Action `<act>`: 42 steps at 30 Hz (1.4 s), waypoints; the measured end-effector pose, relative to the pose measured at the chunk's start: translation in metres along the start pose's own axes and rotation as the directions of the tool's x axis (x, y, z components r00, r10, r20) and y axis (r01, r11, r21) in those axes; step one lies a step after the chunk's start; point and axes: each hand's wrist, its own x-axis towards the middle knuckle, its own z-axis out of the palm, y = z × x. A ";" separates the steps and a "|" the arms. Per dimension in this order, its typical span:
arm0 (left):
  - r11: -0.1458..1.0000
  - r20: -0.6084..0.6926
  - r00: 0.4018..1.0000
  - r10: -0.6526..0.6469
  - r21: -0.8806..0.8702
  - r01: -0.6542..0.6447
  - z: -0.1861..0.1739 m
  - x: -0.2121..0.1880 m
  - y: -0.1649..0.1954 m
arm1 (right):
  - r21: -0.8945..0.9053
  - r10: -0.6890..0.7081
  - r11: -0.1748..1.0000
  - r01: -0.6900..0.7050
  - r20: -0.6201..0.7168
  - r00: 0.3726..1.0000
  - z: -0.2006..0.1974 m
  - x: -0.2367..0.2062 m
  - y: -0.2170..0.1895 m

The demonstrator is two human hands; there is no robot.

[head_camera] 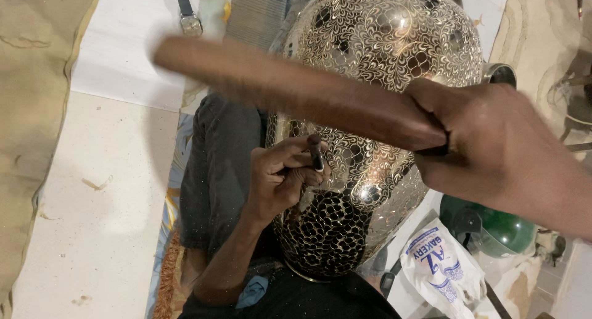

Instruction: The person sits on the floor with a large engraved metal vase held between the legs and decorates its surface by hand. They hold a small chisel against the vase and strike it repeatedly with a wooden mallet, working pattern by pattern across the vase body.

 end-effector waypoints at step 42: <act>0.978 -0.032 0.999 0.042 0.206 -0.034 -0.002 -0.002 -0.001 | -0.305 -0.010 0.952 0.012 0.008 1.000 -0.003 0.004 -0.002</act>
